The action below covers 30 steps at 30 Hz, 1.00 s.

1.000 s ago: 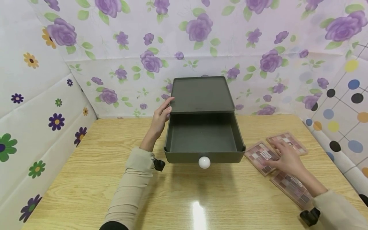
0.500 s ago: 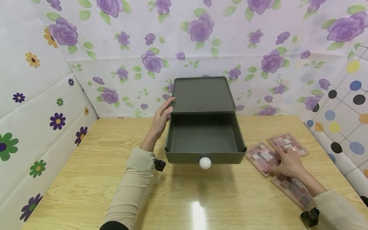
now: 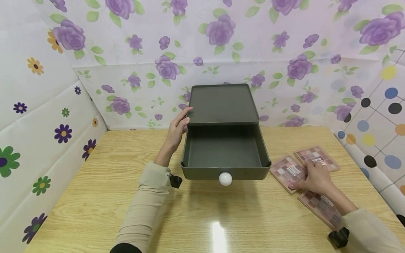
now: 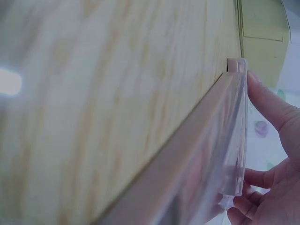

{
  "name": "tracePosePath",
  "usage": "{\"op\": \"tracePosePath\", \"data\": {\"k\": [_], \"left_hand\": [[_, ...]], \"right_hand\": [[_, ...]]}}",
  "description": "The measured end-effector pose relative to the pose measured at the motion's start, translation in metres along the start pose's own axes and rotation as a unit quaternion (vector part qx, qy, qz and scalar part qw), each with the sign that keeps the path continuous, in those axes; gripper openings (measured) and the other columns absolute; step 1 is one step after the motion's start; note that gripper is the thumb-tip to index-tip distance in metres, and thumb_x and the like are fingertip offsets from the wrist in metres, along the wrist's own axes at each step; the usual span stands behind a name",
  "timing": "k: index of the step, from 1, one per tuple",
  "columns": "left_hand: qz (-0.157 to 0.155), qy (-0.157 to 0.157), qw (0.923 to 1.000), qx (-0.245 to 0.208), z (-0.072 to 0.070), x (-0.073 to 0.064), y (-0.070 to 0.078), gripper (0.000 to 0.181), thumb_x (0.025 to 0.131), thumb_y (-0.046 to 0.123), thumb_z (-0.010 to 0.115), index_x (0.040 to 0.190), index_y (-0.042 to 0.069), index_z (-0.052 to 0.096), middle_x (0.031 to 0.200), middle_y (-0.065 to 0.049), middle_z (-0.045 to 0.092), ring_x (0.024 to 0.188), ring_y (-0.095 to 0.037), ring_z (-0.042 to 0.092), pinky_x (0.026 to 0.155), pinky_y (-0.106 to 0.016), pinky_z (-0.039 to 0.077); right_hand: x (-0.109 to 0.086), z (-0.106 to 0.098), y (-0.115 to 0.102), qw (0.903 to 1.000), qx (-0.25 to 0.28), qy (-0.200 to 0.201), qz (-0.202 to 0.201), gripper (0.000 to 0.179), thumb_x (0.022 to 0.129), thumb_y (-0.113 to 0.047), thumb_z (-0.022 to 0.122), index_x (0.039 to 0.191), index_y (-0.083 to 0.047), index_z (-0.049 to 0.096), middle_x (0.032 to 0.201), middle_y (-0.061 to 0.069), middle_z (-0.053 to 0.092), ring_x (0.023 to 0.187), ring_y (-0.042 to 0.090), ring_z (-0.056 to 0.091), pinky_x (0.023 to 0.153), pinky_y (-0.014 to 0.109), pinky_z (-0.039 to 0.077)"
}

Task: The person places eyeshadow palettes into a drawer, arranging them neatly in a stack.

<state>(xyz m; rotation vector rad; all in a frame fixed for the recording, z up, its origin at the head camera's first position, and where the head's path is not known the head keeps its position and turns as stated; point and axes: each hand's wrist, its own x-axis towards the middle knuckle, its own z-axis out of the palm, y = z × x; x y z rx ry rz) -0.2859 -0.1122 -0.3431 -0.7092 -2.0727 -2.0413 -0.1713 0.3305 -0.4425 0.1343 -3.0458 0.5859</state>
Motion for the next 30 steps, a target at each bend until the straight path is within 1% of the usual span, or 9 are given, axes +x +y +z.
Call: {"op": "tracePosePath", "data": {"k": [4,8,12,16,19,22,24,27,30], "left_hand": [[0.005,0.002,1.0,0.001,-0.001,0.0,-0.003,0.044,0.093,0.015,0.04,0.135,0.002,0.043,0.144,-0.006,0.031,0.069,-0.007,0.031,0.059,-0.024,0.029],[0.016,0.006,0.9998,0.004,0.0,0.0,-0.003,0.045,0.092,0.017,0.041,0.134,0.002,0.044,0.14,-0.005,0.036,0.061,-0.007,0.027,0.057,-0.026,0.027],[0.018,0.009,0.9998,0.009,0.001,0.0,-0.003,0.046,0.091,0.019,0.041,0.133,0.002,0.044,0.137,-0.005,0.038,0.055,-0.007,0.022,0.055,-0.025,0.026],[0.015,0.007,0.9998,0.008,0.002,-0.001,-0.003,0.045,0.091,0.019,0.041,0.133,0.002,0.044,0.141,-0.005,0.035,0.066,-0.006,0.031,0.058,-0.024,0.028],[0.014,0.005,0.9999,0.004,0.002,-0.001,-0.003,0.045,0.092,0.017,0.041,0.134,0.002,0.044,0.143,-0.006,0.033,0.082,-0.007,0.036,0.062,-0.024,0.03],[0.013,0.002,0.9999,0.0,0.002,-0.001,-0.003,0.044,0.092,0.015,0.04,0.134,0.001,0.043,0.144,-0.008,0.032,0.075,-0.008,0.035,0.06,-0.024,0.029],[0.01,0.001,0.9999,-0.002,0.002,0.0,-0.001,0.044,0.092,0.013,0.04,0.134,-0.001,0.042,0.144,-0.01,0.031,0.064,-0.009,0.028,0.057,-0.024,0.027],[0.006,0.0,1.0,0.0,0.004,-0.002,0.007,0.045,0.092,0.01,0.038,0.134,-0.004,0.04,0.144,-0.014,0.03,0.06,-0.009,0.025,0.056,-0.023,0.026],[0.001,0.0,1.0,0.007,0.007,-0.006,0.018,0.045,0.092,0.009,0.036,0.134,-0.007,0.038,0.145,-0.017,0.027,0.076,-0.007,0.035,0.06,-0.022,0.029]], "right_hand": [[0.001,-0.001,-0.003,1.0,-0.006,0.003,0.004,0.099,0.052,-0.054,0.08,0.11,0.018,0.043,0.091,0.032,0.05,0.08,0.042,0.044,0.065,0.049,0.032],[0.002,-0.002,-0.004,0.9998,-0.009,-0.003,0.015,0.108,0.052,-0.058,0.078,0.116,0.019,0.04,0.094,0.031,0.055,0.079,0.045,0.048,0.062,0.049,0.034],[0.001,-0.002,-0.006,0.9998,-0.011,0.009,0.014,0.111,0.05,-0.058,0.079,0.119,0.019,0.037,0.1,0.037,0.051,0.088,0.052,0.045,0.068,0.055,0.034],[-0.001,-0.004,-0.009,0.9997,-0.002,0.024,0.008,0.111,0.05,-0.053,0.08,0.12,0.02,0.035,0.104,0.043,0.046,0.093,0.057,0.043,0.07,0.058,0.036],[-0.003,-0.008,-0.011,0.9991,0.036,0.018,0.012,0.102,0.056,-0.041,0.082,0.12,0.022,0.034,0.102,0.042,0.047,0.09,0.053,0.047,0.071,0.057,0.038],[-0.004,-0.015,-0.013,0.995,0.096,0.003,0.025,0.088,0.063,-0.024,0.08,0.123,0.022,0.033,0.105,0.041,0.046,0.092,0.049,0.048,0.076,0.058,0.038],[-0.004,-0.019,-0.012,0.9915,0.125,-0.006,0.034,0.079,0.067,-0.014,0.075,0.124,0.022,0.034,0.109,0.04,0.044,0.094,0.047,0.047,0.077,0.056,0.04],[-0.004,-0.023,-0.009,0.987,0.154,-0.013,0.044,0.067,0.071,-0.006,0.068,0.124,0.021,0.037,0.113,0.038,0.045,0.091,0.043,0.05,0.071,0.046,0.046],[-0.004,-0.027,-0.005,0.9853,0.166,-0.011,0.041,0.059,0.075,-0.006,0.066,0.123,0.018,0.042,0.109,0.033,0.051,0.084,0.032,0.052,0.062,0.033,0.046]]}}
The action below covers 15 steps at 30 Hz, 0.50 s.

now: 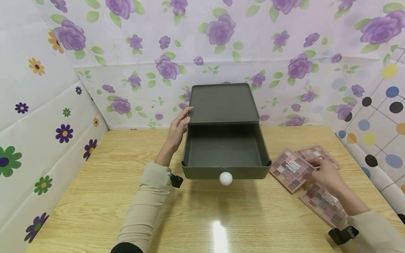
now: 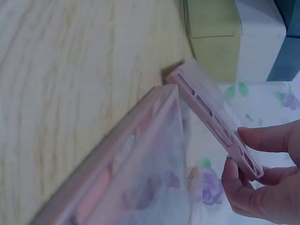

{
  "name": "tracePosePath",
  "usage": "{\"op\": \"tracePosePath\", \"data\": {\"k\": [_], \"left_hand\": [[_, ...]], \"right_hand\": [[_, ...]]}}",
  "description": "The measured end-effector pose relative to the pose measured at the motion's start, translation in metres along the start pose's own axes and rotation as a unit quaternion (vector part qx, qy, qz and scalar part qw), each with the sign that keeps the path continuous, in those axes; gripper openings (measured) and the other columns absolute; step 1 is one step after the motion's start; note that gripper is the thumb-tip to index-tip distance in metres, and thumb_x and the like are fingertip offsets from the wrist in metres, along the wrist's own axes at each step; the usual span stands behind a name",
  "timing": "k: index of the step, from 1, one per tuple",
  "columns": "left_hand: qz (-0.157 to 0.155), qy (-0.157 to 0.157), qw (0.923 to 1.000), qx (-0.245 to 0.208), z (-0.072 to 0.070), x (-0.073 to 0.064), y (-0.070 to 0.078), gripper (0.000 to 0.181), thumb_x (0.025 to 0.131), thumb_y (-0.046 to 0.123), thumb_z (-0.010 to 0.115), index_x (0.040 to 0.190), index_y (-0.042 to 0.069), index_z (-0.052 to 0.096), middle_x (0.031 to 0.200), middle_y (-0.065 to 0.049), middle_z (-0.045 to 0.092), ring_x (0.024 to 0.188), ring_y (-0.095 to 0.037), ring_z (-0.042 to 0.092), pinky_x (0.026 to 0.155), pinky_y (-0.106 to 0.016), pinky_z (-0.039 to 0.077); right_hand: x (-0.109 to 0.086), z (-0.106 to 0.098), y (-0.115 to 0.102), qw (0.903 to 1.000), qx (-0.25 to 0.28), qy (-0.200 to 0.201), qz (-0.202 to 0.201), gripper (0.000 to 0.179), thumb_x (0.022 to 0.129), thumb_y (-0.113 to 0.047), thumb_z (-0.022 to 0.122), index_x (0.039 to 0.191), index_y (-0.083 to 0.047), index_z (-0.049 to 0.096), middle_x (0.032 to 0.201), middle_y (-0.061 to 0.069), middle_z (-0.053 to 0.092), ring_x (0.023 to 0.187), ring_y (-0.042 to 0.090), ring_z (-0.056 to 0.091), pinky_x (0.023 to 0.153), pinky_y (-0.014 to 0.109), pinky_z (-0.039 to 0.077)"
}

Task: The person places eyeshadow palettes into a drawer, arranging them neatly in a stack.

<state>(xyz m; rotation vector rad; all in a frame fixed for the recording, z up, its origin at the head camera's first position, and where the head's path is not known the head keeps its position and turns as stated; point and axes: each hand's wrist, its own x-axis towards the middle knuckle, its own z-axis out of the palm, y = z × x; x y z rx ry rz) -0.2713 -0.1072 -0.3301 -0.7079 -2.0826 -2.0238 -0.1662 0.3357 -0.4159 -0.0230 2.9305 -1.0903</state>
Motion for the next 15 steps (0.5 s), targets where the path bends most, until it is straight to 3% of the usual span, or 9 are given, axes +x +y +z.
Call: {"op": "tracePosePath", "data": {"k": [4,9,15], "left_hand": [[-0.002,0.002,1.0,0.0,0.001,-0.001,0.002,0.045,0.092,0.009,0.036,0.134,-0.007,0.038,0.146,-0.017,0.026,0.091,-0.01,0.036,0.064,-0.024,0.031],[0.004,0.005,0.9999,-0.013,-0.004,0.005,-0.016,0.044,0.093,0.01,0.038,0.135,-0.002,0.041,0.145,-0.009,0.03,0.071,-0.008,0.033,0.057,-0.024,0.027],[0.022,0.009,0.9997,-0.003,-0.005,0.005,-0.02,0.045,0.092,0.017,0.041,0.134,0.001,0.044,0.14,-0.007,0.036,0.054,-0.007,0.021,0.054,-0.023,0.025]], "right_hand": [[-0.002,-0.004,0.001,0.9998,0.006,0.008,-0.02,0.054,0.076,-0.012,0.07,0.12,0.013,0.048,0.099,0.024,0.057,0.08,0.024,0.051,0.058,0.028,0.045],[-0.004,-0.007,-0.002,0.9988,-0.008,0.026,-0.042,0.049,0.076,-0.016,0.073,0.114,0.01,0.055,0.094,0.023,0.059,0.079,0.025,0.054,0.057,0.029,0.045],[-0.007,-0.011,-0.01,0.9953,-0.027,0.037,-0.085,0.047,0.077,-0.013,0.071,0.117,0.008,0.055,0.078,0.013,0.063,0.062,0.016,0.059,0.052,0.027,0.045]]}}
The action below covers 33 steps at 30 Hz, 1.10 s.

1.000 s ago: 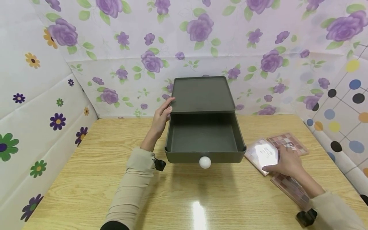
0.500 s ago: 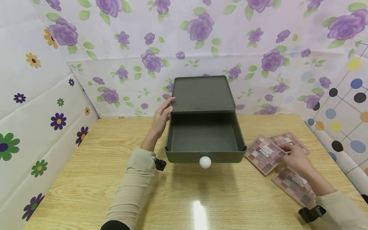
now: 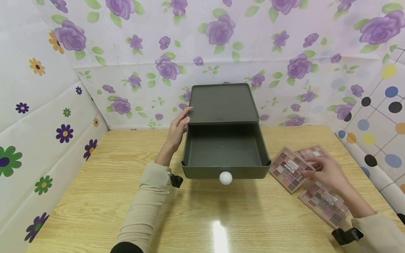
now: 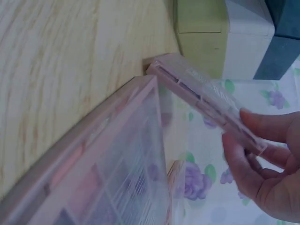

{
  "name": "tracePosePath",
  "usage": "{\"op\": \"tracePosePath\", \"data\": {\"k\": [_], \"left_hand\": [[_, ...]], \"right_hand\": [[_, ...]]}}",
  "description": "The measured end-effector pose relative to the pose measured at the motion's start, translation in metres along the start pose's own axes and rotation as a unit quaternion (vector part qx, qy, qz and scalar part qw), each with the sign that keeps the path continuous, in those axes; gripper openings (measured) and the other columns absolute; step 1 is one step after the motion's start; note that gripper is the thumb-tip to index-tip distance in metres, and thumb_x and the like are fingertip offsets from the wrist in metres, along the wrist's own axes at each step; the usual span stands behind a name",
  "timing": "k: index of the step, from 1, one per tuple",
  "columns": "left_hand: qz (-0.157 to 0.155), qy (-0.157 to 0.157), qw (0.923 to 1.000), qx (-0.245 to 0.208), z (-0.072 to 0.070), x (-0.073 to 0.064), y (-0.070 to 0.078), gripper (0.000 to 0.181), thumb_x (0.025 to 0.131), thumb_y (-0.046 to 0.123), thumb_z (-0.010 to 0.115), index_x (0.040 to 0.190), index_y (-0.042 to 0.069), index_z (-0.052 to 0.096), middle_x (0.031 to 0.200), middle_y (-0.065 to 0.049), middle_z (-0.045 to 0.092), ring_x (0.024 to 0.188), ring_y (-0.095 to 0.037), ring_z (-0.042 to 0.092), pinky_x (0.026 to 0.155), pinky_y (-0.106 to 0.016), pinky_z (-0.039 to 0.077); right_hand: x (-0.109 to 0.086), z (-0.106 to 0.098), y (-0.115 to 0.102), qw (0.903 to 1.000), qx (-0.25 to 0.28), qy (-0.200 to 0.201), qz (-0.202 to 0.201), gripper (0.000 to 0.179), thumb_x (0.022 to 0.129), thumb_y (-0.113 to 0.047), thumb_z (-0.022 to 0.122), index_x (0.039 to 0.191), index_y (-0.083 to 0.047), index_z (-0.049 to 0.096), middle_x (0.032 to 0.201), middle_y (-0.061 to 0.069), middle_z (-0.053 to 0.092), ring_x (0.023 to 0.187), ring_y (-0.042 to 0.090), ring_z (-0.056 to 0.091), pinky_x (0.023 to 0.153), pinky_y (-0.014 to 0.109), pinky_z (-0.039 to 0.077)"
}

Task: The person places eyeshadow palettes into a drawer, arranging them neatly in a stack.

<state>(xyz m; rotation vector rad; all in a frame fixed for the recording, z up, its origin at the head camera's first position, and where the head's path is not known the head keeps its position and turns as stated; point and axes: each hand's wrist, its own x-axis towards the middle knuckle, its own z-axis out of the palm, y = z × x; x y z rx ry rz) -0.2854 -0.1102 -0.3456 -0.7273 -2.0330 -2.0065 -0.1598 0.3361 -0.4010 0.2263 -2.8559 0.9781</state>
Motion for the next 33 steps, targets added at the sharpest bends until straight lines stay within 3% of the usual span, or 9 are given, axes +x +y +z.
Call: {"op": "tracePosePath", "data": {"k": [6,13,15,16,18,20,22,27,33], "left_hand": [[-0.003,0.002,1.0,0.002,0.0,0.0,-0.001,0.046,0.092,0.019,0.041,0.133,0.001,0.044,0.14,-0.007,0.037,0.053,-0.006,0.021,0.054,-0.023,0.025],[-0.02,-0.003,0.9998,-0.004,-0.001,-0.001,-0.002,0.044,0.093,0.015,0.04,0.135,0.002,0.043,0.144,-0.006,0.032,0.059,-0.006,0.025,0.056,-0.023,0.027],[-0.023,-0.004,0.9997,-0.005,-0.001,-0.001,0.0,0.044,0.093,0.013,0.039,0.135,0.001,0.042,0.145,-0.008,0.031,0.063,-0.006,0.028,0.057,-0.024,0.027],[-0.025,-0.006,0.9997,-0.002,0.0,-0.002,0.003,0.044,0.093,0.013,0.038,0.135,0.0,0.041,0.145,-0.009,0.029,0.07,-0.005,0.035,0.06,-0.024,0.03],[-0.025,-0.011,0.9996,0.003,0.002,-0.004,0.01,0.045,0.092,0.012,0.037,0.135,-0.003,0.039,0.146,-0.012,0.027,0.094,-0.006,0.044,0.072,-0.027,0.038],[-0.021,-0.017,0.9996,0.006,0.004,-0.007,0.016,0.046,0.092,0.011,0.035,0.135,-0.005,0.037,0.147,-0.014,0.024,0.12,-0.013,0.037,0.087,-0.036,0.039],[-0.018,-0.021,0.9996,0.01,0.006,-0.009,0.023,0.046,0.093,0.01,0.034,0.135,-0.007,0.035,0.147,-0.016,0.022,0.133,-0.019,0.022,0.097,-0.046,0.032],[-0.018,-0.021,0.9996,0.007,0.006,-0.009,0.024,0.046,0.093,0.011,0.034,0.136,-0.006,0.036,0.148,-0.016,0.022,0.134,-0.025,0.019,0.097,-0.051,0.029],[-0.012,-0.018,0.9998,0.001,0.001,-0.004,0.007,0.045,0.094,0.016,0.038,0.136,0.0,0.04,0.148,-0.009,0.025,0.131,-0.016,0.024,0.09,-0.038,0.035]], "right_hand": [[-0.004,-0.002,-0.006,0.9937,0.106,0.031,0.02,0.041,0.084,-0.012,0.064,0.119,0.007,0.054,0.077,0.012,0.064,0.061,0.017,0.063,0.055,0.033,0.051],[-0.006,-0.01,-0.006,0.98,0.192,0.042,0.029,0.035,0.087,-0.012,0.061,0.118,0.004,0.057,0.076,-0.005,0.064,0.062,0.02,0.063,0.057,0.03,0.051],[-0.005,-0.013,-0.007,0.9734,0.224,0.038,0.029,0.031,0.086,-0.01,0.061,0.116,-0.002,0.06,0.079,-0.007,0.064,0.062,0.021,0.063,0.057,0.03,0.052],[-0.005,-0.014,-0.007,0.9702,0.238,0.035,0.027,0.029,0.086,-0.009,0.061,0.115,-0.004,0.061,0.08,-0.007,0.064,0.062,0.021,0.063,0.057,0.03,0.052],[-0.004,-0.017,-0.009,0.9635,0.265,0.029,0.02,0.028,0.086,-0.006,0.06,0.114,-0.006,0.063,0.082,-0.006,0.065,0.062,0.02,0.063,0.057,0.031,0.052],[-0.004,-0.02,-0.011,0.9591,0.281,0.027,0.015,0.027,0.086,-0.005,0.06,0.112,-0.009,0.064,0.085,-0.007,0.065,0.062,0.019,0.063,0.057,0.03,0.052],[-0.004,-0.023,-0.012,0.9493,0.314,0.021,0.01,0.027,0.086,-0.003,0.059,0.112,-0.009,0.065,0.088,-0.006,0.065,0.063,0.018,0.063,0.057,0.03,0.052],[-0.005,-0.032,-0.015,0.9224,0.386,0.013,0.012,0.027,0.086,0.0,0.058,0.108,-0.013,0.067,0.089,-0.004,0.067,0.066,0.017,0.065,0.059,0.028,0.051],[-0.002,-0.045,-0.021,0.9018,0.432,0.02,0.008,0.028,0.085,0.005,0.057,0.103,-0.012,0.07,0.084,0.0,0.069,0.069,0.014,0.065,0.061,0.022,0.05]]}}
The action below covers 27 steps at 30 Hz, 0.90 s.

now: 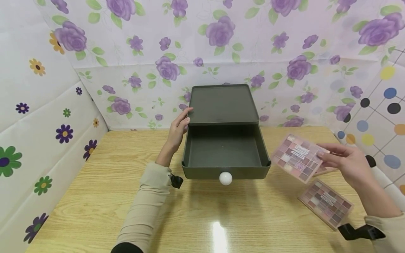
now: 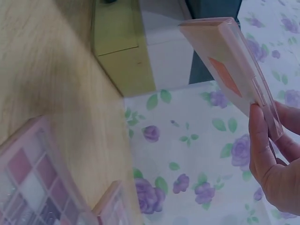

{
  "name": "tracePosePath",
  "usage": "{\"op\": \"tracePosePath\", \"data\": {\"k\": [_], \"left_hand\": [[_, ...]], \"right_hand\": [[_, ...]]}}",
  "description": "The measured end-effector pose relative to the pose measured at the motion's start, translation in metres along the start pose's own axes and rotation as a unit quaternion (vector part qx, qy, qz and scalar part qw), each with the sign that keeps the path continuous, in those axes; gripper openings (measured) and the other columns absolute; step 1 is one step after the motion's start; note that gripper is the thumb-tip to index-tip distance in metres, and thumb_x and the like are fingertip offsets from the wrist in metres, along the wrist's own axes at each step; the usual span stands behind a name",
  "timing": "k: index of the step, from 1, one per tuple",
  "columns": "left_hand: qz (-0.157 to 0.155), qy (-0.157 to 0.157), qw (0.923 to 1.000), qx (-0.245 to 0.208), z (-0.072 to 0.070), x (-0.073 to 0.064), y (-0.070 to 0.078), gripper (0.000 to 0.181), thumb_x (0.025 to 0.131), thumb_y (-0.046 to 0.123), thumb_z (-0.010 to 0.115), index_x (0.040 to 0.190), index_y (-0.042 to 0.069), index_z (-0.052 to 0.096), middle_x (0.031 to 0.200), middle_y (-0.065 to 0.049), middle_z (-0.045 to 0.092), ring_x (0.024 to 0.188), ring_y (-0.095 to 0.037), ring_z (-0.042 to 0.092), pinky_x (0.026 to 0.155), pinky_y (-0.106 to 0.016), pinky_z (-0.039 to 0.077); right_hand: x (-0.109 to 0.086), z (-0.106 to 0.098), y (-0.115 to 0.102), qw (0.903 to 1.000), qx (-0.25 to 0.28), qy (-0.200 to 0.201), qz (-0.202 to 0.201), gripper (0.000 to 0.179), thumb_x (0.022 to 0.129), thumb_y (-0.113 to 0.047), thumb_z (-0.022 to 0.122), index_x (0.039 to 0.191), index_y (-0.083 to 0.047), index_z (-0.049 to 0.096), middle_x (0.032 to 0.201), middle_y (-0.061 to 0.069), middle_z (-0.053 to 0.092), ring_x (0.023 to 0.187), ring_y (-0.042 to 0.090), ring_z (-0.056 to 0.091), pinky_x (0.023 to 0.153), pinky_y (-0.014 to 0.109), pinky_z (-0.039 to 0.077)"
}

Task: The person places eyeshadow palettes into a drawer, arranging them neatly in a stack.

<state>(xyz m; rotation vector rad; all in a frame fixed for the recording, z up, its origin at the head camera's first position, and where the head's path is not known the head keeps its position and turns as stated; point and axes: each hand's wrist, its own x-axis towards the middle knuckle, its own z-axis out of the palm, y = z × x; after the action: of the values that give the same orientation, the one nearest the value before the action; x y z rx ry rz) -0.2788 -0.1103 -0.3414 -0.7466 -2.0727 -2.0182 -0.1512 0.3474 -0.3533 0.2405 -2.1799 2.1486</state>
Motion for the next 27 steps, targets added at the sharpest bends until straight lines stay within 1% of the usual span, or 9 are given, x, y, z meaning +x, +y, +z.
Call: {"op": "tracePosePath", "data": {"k": [2,7,12,15,18,20,22,25,27], "left_hand": [[0.0,0.001,1.0,0.001,0.0,0.001,0.0,0.045,0.093,0.016,0.038,0.136,0.0,0.04,0.148,-0.008,0.025,0.129,-0.014,0.026,0.085,-0.034,0.035],[-0.006,-0.002,0.9999,0.011,0.005,-0.004,0.019,0.046,0.093,0.011,0.035,0.136,-0.005,0.037,0.148,-0.015,0.022,0.128,-0.017,0.026,0.085,-0.036,0.034],[-0.005,-0.003,1.0,0.008,0.006,-0.004,0.021,0.045,0.093,0.011,0.035,0.135,-0.005,0.037,0.147,-0.016,0.022,0.131,-0.02,0.023,0.092,-0.042,0.033],[-0.003,-0.003,1.0,0.007,0.006,-0.004,0.019,0.045,0.093,0.01,0.035,0.135,-0.005,0.037,0.147,-0.017,0.023,0.124,-0.017,0.029,0.086,-0.036,0.035],[-0.003,-0.004,0.9999,0.012,0.005,-0.004,0.018,0.045,0.093,0.011,0.035,0.136,-0.005,0.037,0.147,-0.016,0.023,0.114,-0.015,0.031,0.078,-0.031,0.034],[-0.004,-0.005,0.9999,0.013,0.005,-0.005,0.018,0.046,0.093,0.012,0.035,0.136,-0.004,0.037,0.147,-0.016,0.022,0.114,-0.016,0.031,0.076,-0.031,0.033],[-0.005,-0.006,0.9998,0.016,0.005,-0.005,0.019,0.046,0.093,0.013,0.035,0.136,-0.003,0.037,0.148,-0.016,0.022,0.122,-0.016,0.029,0.08,-0.032,0.034],[-0.007,-0.006,0.9998,0.017,0.005,-0.006,0.02,0.047,0.093,0.013,0.035,0.137,-0.003,0.037,0.148,-0.016,0.021,0.131,-0.021,0.023,0.088,-0.039,0.034],[-0.007,-0.005,0.9998,0.018,0.005,-0.006,0.02,0.046,0.093,0.013,0.035,0.136,-0.003,0.037,0.148,-0.016,0.021,0.133,-0.023,0.021,0.091,-0.041,0.033]], "right_hand": [[0.002,-0.001,-0.004,0.9998,0.02,0.0,0.003,0.028,0.085,0.007,0.056,0.102,-0.011,0.07,0.084,0.0,0.068,0.07,0.014,0.065,0.061,0.022,0.05],[0.005,-0.003,-0.013,0.9993,0.03,0.022,0.002,0.028,0.085,0.008,0.055,0.099,-0.01,0.071,0.085,-0.002,0.064,0.068,0.012,0.062,0.061,0.022,0.05],[0.007,-0.004,-0.023,0.9994,0.018,0.027,-0.012,0.026,0.086,0.006,0.055,0.1,-0.01,0.071,0.088,-0.003,0.064,0.071,0.011,0.062,0.062,0.021,0.05],[0.009,-0.004,-0.029,0.9988,0.029,0.031,-0.022,0.027,0.086,0.007,0.054,0.099,-0.009,0.071,0.085,0.001,0.068,0.07,0.013,0.063,0.061,0.022,0.05],[0.01,-0.004,-0.036,0.998,0.046,0.033,-0.028,0.027,0.085,0.01,0.053,0.099,-0.006,0.07,0.085,0.002,0.068,0.069,0.015,0.064,0.061,0.023,0.05],[0.011,-0.003,-0.04,0.9978,0.051,0.034,-0.027,0.026,0.085,0.009,0.053,0.099,-0.006,0.07,0.085,0.003,0.068,0.068,0.015,0.064,0.062,0.022,0.05],[0.012,-0.003,-0.045,0.9976,0.056,0.03,-0.028,0.026,0.086,0.009,0.052,0.1,-0.005,0.069,0.086,0.003,0.068,0.07,0.015,0.064,0.063,0.022,0.05],[0.014,-0.002,-0.05,0.9966,0.074,0.016,-0.032,0.026,0.087,0.009,0.05,0.102,-0.003,0.069,0.089,0.004,0.068,0.073,0.015,0.064,0.064,0.022,0.05],[0.016,-0.001,-0.053,0.9961,0.082,0.003,-0.033,0.027,0.088,0.009,0.049,0.103,-0.003,0.068,0.091,0.005,0.068,0.076,0.015,0.064,0.065,0.022,0.05]]}}
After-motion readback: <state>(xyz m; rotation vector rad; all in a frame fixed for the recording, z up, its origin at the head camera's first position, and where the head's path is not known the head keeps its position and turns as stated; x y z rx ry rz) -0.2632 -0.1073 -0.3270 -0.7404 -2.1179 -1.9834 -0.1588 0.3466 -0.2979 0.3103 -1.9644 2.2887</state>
